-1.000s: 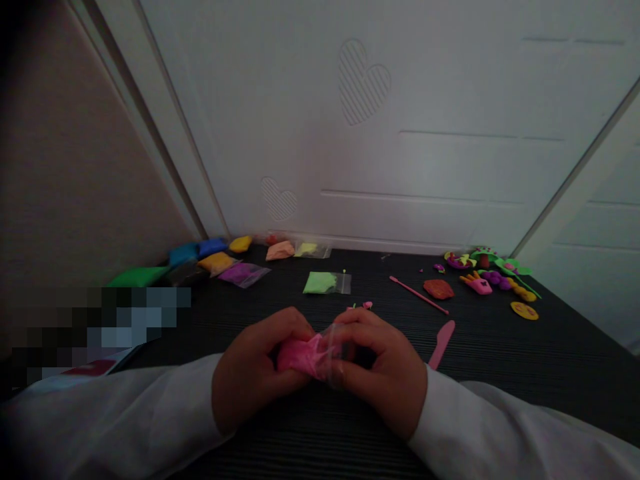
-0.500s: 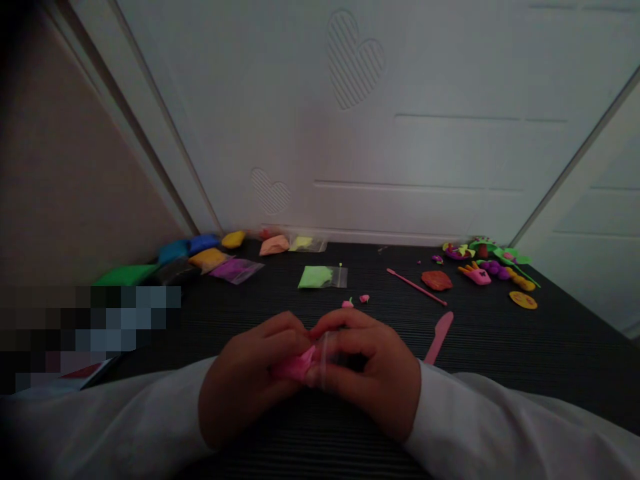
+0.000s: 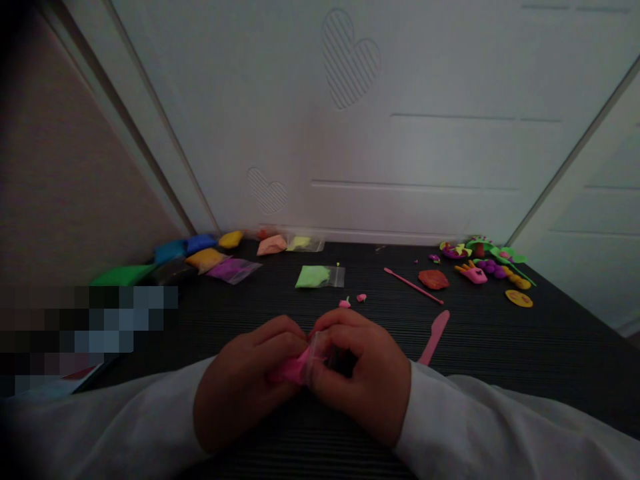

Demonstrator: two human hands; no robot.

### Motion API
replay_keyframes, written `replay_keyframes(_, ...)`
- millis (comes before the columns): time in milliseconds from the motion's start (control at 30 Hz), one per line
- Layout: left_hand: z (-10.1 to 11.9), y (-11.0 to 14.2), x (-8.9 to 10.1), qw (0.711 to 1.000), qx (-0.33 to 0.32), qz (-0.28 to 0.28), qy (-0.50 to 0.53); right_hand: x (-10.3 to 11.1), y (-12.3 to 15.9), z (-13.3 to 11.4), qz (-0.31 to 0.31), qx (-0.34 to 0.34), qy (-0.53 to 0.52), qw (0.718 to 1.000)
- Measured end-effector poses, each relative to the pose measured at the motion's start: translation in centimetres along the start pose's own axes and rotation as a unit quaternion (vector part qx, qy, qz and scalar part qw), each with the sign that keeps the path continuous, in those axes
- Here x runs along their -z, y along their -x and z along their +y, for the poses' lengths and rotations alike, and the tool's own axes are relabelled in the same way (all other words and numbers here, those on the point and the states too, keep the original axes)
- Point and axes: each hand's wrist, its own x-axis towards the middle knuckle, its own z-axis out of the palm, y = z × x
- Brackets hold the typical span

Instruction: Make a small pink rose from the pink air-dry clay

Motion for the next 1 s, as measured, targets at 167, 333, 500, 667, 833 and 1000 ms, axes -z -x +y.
replay_keyframes(167, 0.0, -0.4, 0.8, 0.991, 0.04, 0.013, 0.131, 0.2, 0.0, 0.2, 0.027, 0.017, 0.0, 0.999)
replay_keyframes(333, -0.7, -1.0, 1.1, 0.979, 0.102, -0.016, 0.175, 0.6, 0.2, 0.9, 0.036, 0.053, 0.009, 0.998)
replay_keyframes(500, -1.1, -1.5, 1.3, 0.957, 0.155, -0.067, 0.235, 0.9, -0.1, 1.5, 0.026, 0.107, 0.068, 0.992)
replay_keyframes(667, -1.2, -1.6, 1.5, 0.935, 0.176, -0.12, 0.285, 1.2, -0.1, 1.8, 0.015, 0.179, 0.139, 0.974)
replay_keyframes(833, -1.5, -1.6, 1.2, 0.919, 0.184, -0.172, 0.304, 1.4, 0.4, 2.0, -0.001, 0.251, 0.21, 0.945)
replay_keyframes(1000, -1.6, -1.7, 1.2, 0.915, 0.187, -0.195, 0.3, 1.3, 0.1, 1.8, -0.013, 0.28, 0.219, 0.935)
